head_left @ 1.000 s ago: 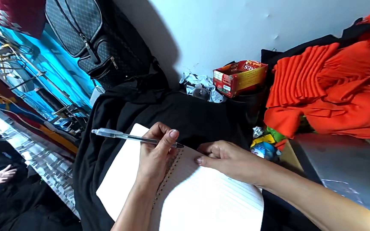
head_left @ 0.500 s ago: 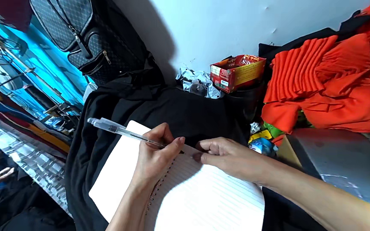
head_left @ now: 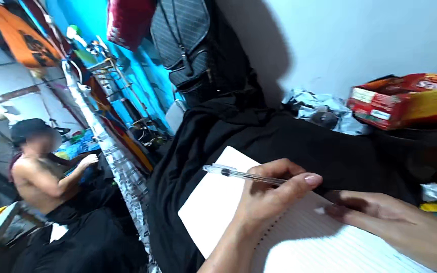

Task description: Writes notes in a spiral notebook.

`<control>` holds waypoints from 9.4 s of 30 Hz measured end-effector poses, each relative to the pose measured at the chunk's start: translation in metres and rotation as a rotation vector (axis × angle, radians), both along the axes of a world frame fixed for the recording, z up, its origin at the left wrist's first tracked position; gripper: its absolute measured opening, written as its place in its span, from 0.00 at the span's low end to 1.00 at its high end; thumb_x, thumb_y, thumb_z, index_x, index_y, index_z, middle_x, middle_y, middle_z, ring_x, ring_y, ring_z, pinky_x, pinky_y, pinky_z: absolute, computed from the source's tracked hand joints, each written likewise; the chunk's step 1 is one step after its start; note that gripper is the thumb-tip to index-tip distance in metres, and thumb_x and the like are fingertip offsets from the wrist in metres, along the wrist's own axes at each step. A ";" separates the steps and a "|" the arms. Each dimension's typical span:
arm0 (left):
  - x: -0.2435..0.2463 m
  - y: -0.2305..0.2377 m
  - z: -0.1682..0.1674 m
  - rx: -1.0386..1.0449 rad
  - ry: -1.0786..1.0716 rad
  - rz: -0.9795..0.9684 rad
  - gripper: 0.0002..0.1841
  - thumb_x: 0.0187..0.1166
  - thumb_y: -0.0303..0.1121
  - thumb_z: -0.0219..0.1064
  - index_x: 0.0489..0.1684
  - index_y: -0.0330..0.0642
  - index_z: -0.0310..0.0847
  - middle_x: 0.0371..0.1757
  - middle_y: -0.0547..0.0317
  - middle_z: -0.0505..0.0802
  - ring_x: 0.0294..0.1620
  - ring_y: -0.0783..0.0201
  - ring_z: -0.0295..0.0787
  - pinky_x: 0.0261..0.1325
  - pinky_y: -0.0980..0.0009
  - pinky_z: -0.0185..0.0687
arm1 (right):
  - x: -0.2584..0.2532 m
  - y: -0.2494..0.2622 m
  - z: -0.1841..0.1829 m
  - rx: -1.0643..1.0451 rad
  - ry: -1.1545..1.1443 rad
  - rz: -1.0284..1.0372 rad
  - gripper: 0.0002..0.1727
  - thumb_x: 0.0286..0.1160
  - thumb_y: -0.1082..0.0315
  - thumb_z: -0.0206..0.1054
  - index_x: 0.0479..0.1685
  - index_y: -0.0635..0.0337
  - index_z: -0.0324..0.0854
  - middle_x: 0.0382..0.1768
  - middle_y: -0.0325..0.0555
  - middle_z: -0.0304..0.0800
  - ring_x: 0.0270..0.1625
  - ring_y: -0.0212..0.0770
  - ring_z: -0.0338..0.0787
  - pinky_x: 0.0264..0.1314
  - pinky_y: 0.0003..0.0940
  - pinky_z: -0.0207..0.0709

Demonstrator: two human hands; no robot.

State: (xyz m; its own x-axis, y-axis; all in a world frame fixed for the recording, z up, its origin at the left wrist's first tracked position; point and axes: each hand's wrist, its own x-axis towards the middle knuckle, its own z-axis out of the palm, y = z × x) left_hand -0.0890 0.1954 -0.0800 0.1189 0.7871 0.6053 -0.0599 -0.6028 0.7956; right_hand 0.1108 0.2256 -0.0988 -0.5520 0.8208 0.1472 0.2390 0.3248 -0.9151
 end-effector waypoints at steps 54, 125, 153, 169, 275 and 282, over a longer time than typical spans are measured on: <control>0.003 0.001 0.001 0.076 0.311 0.278 0.16 0.67 0.16 0.61 0.15 0.48 0.66 0.12 0.69 0.71 0.09 0.79 0.61 0.12 0.87 0.58 | 0.004 -0.003 0.007 -0.068 -0.032 0.065 0.12 0.88 0.62 0.61 0.37 0.52 0.87 0.22 0.33 0.84 0.26 0.25 0.82 0.30 0.22 0.72; 0.006 0.004 0.000 0.103 0.310 0.263 0.16 0.66 0.17 0.60 0.16 0.51 0.65 0.13 0.73 0.71 0.11 0.82 0.62 0.15 0.89 0.58 | 0.002 -0.007 0.009 -0.150 0.020 0.031 0.12 0.88 0.66 0.59 0.40 0.53 0.89 0.27 0.35 0.88 0.29 0.27 0.85 0.30 0.22 0.75; 0.004 0.004 0.000 0.078 0.206 0.183 0.12 0.81 0.23 0.64 0.27 0.51 0.74 0.19 0.74 0.79 0.15 0.82 0.72 0.19 0.88 0.69 | 0.003 -0.007 0.009 -0.109 -0.023 0.018 0.12 0.88 0.64 0.59 0.40 0.49 0.88 0.24 0.33 0.87 0.28 0.26 0.85 0.28 0.22 0.75; 0.003 0.001 0.000 0.136 0.293 0.169 0.15 0.66 0.17 0.62 0.19 0.51 0.68 0.15 0.72 0.74 0.13 0.80 0.68 0.16 0.88 0.67 | 0.001 -0.006 0.006 -0.036 -0.037 -0.004 0.13 0.87 0.60 0.61 0.34 0.48 0.88 0.19 0.31 0.83 0.23 0.25 0.81 0.24 0.21 0.70; 0.012 0.000 0.005 0.101 0.504 0.297 0.16 0.68 0.17 0.62 0.15 0.49 0.65 0.12 0.72 0.71 0.11 0.81 0.63 0.14 0.88 0.56 | 0.000 -0.008 0.011 -0.016 -0.111 -0.038 0.15 0.88 0.63 0.60 0.29 0.50 0.85 0.20 0.34 0.79 0.24 0.28 0.77 0.26 0.26 0.66; 0.010 0.002 0.005 0.003 0.426 0.232 0.17 0.64 0.17 0.61 0.12 0.50 0.64 0.11 0.72 0.69 0.10 0.80 0.60 0.14 0.87 0.54 | 0.001 -0.011 0.010 0.005 -0.095 -0.045 0.15 0.88 0.63 0.59 0.30 0.50 0.86 0.18 0.34 0.79 0.22 0.29 0.77 0.23 0.26 0.65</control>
